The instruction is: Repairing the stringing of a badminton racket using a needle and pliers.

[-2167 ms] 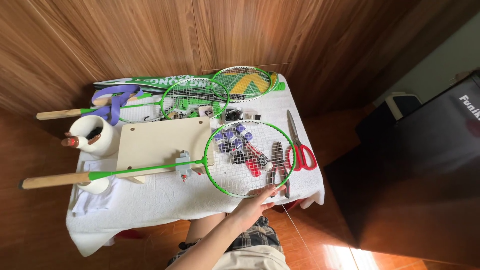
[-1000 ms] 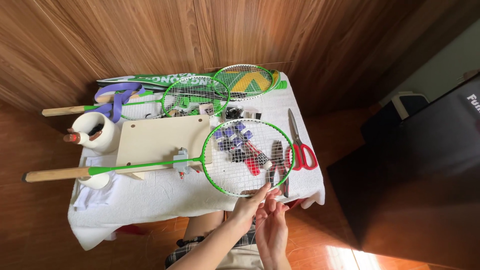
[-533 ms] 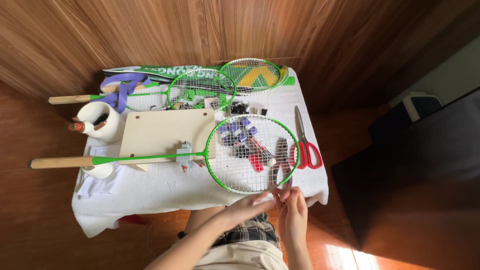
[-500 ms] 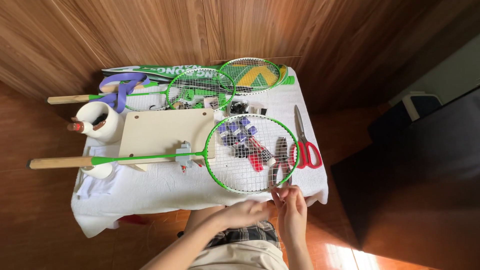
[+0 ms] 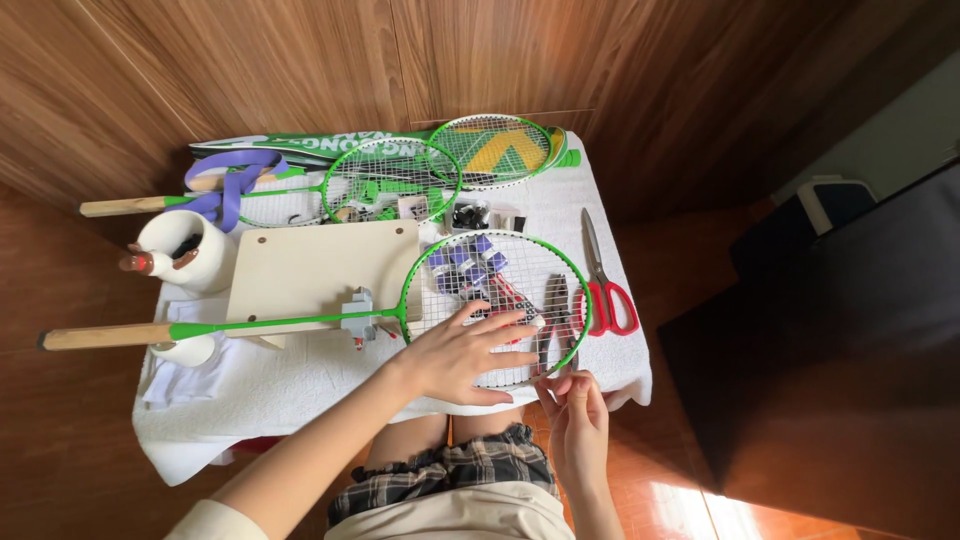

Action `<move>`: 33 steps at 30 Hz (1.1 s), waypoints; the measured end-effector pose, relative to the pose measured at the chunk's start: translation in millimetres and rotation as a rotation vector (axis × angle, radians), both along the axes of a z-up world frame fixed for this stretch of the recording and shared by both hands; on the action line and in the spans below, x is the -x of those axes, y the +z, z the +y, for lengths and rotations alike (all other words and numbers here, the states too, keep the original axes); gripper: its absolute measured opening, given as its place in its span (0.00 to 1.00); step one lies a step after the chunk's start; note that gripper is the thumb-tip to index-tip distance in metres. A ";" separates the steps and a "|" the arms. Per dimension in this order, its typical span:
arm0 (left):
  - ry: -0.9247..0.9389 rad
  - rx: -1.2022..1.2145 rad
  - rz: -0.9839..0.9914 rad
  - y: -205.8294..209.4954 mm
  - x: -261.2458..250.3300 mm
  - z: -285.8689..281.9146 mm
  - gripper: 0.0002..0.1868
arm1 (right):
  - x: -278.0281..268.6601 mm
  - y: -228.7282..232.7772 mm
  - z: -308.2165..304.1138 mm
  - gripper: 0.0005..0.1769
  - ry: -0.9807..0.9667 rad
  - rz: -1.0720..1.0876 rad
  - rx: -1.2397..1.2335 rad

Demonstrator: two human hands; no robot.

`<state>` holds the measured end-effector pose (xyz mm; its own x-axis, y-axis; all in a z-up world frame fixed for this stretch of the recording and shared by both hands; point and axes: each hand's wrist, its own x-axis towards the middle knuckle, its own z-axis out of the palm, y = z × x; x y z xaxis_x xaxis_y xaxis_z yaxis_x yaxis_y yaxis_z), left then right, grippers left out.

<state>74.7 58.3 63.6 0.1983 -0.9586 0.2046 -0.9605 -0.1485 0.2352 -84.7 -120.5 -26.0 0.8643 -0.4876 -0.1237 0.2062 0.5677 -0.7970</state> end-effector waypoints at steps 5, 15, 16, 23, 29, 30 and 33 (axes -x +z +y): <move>-0.011 0.036 -0.049 -9.0 -0.6 4.6 0.33 | 0.8 6.9 1.6 0.18 -0.009 -0.015 -0.031; 0.073 0.168 0.011 -6.5 -22.3 -4.6 0.33 | 0.4 6.4 0.3 0.19 -0.005 0.019 -0.057; 0.072 0.166 0.009 0.0 -24.9 -4.8 0.33 | -0.1 7.4 1.6 0.19 -0.006 0.017 -0.059; 0.033 0.049 -0.010 14.5 -37.3 -5.5 0.27 | -0.9 20.6 4.9 0.19 -0.009 0.006 -0.053; 0.032 0.015 0.012 16.7 -40.1 0.4 0.26 | -1.2 15.7 4.6 0.19 -0.019 -0.010 -0.084; 0.031 0.028 0.012 16.3 -39.6 1.2 0.25 | -0.7 17.5 5.4 0.19 -0.020 -0.011 -0.086; 0.096 -0.014 0.099 28.4 -40.5 -3.5 0.21 | -0.6 19.1 5.5 0.19 -0.022 -0.005 -0.078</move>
<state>115.2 54.9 92.0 0.3077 -0.9369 0.1660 -0.9141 -0.2426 0.3249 -84.1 -115.0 -6.9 0.8541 -0.4954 -0.1582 0.2228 0.6234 -0.7495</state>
